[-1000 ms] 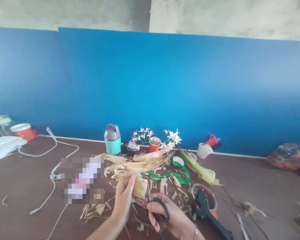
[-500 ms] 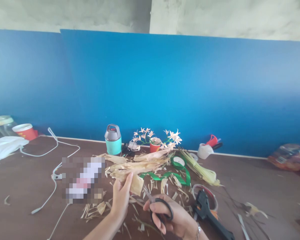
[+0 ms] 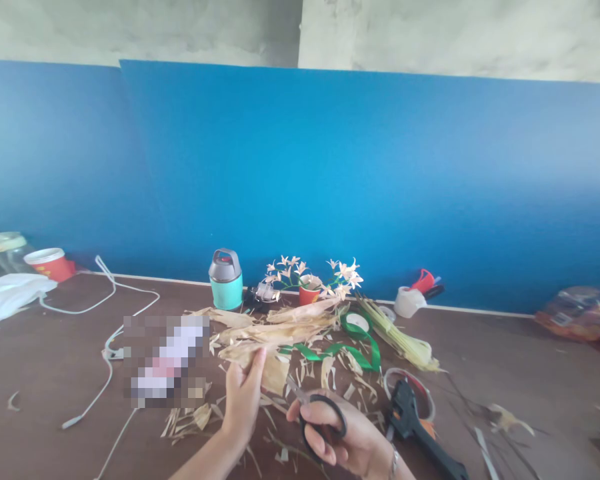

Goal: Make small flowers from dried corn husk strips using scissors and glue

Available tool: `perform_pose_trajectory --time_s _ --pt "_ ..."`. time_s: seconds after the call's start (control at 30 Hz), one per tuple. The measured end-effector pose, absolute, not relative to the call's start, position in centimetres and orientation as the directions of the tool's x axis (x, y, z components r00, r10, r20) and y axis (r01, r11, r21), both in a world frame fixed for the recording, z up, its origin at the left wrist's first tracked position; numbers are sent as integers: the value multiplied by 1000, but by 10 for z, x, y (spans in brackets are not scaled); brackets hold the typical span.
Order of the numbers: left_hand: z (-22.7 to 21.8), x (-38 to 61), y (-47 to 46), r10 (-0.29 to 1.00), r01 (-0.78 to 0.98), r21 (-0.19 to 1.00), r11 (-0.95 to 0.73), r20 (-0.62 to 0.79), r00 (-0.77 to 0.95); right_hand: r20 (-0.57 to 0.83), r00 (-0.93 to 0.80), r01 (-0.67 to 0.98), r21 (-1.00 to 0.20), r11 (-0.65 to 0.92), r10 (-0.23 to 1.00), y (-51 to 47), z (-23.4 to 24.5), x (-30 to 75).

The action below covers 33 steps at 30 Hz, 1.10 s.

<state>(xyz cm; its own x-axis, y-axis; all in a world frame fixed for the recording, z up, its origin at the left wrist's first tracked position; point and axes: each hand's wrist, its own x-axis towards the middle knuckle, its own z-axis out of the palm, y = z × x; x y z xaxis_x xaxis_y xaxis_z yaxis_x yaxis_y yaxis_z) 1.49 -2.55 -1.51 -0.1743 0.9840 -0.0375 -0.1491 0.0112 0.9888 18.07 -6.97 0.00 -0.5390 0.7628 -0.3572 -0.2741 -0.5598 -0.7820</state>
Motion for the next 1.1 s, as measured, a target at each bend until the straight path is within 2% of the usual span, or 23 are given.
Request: perform_pose_trajectory --time_s 0.37,0.8,1.1 --pt "-21 14 -27 984 60 998 -18 29 -178 -366 -524 -262 -790 -554 769 -71 2 178" --pt "-17 15 -28 979 63 997 -46 57 -197 -365 -516 -297 -772 -562 774 -71 6 175" --pt "-14 17 -28 982 72 996 -47 59 -177 -353 -505 -269 -803 -532 788 -70 5 177"
